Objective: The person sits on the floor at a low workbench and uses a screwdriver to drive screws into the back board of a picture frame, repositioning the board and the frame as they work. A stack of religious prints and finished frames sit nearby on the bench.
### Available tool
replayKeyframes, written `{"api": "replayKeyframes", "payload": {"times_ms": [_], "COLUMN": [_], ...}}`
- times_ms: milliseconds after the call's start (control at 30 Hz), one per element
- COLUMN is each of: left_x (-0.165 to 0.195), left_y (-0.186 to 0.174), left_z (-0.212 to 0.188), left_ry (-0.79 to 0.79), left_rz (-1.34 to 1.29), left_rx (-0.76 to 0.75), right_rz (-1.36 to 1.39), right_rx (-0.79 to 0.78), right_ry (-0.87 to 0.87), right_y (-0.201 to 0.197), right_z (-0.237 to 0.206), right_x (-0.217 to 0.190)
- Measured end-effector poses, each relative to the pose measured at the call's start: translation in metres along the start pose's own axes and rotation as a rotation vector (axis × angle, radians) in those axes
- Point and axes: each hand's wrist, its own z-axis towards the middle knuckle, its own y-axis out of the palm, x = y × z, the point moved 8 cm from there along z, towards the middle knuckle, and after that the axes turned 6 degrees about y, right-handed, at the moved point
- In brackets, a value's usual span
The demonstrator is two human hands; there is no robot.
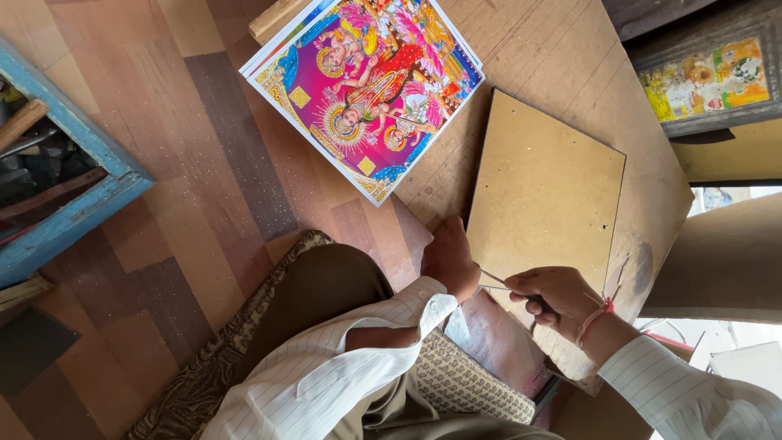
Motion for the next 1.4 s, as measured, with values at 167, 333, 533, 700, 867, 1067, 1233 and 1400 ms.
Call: {"api": "replayKeyframes", "payload": {"times_ms": [167, 333, 533, 700, 867, 1067, 1233, 1400], "left_x": [0.001, -0.003, -0.003, -0.002, 0.001, -0.002, 0.002, 0.001], "left_y": [-0.001, 0.006, 0.008, 0.006, 0.001, 0.004, 0.003, 0.003], "left_z": [0.001, 0.003, 0.004, 0.002, 0.0, 0.002, 0.001, 0.0], "left_ry": [0.049, 0.047, 0.063, 0.023, 0.064, -0.007, 0.019, -0.017], "left_rz": [0.01, -0.012, 0.024, 0.014, 0.0, -0.015, 0.007, 0.01], "left_rx": [0.008, -0.006, 0.019, 0.004, 0.006, -0.024, -0.015, -0.03], "right_rz": [-0.749, -1.252, -0.262, -0.183, -0.879, -1.133, -0.753, 0.067], "right_rx": [0.456, 0.218, 0.092, 0.055, 0.306, 0.204, 0.118, -0.178], "right_ry": [-1.088, -1.161, -0.335, -0.051, -0.715, -0.845, -0.652, 0.092], "right_y": [0.013, 0.039, 0.003, 0.005, 0.017, 0.028, 0.013, -0.002], "right_z": [-0.074, -0.073, -0.017, -0.015, -0.055, -0.044, -0.006, 0.027], "right_x": [-0.062, -0.046, -0.026, -0.018, -0.06, -0.044, -0.031, 0.015]}}
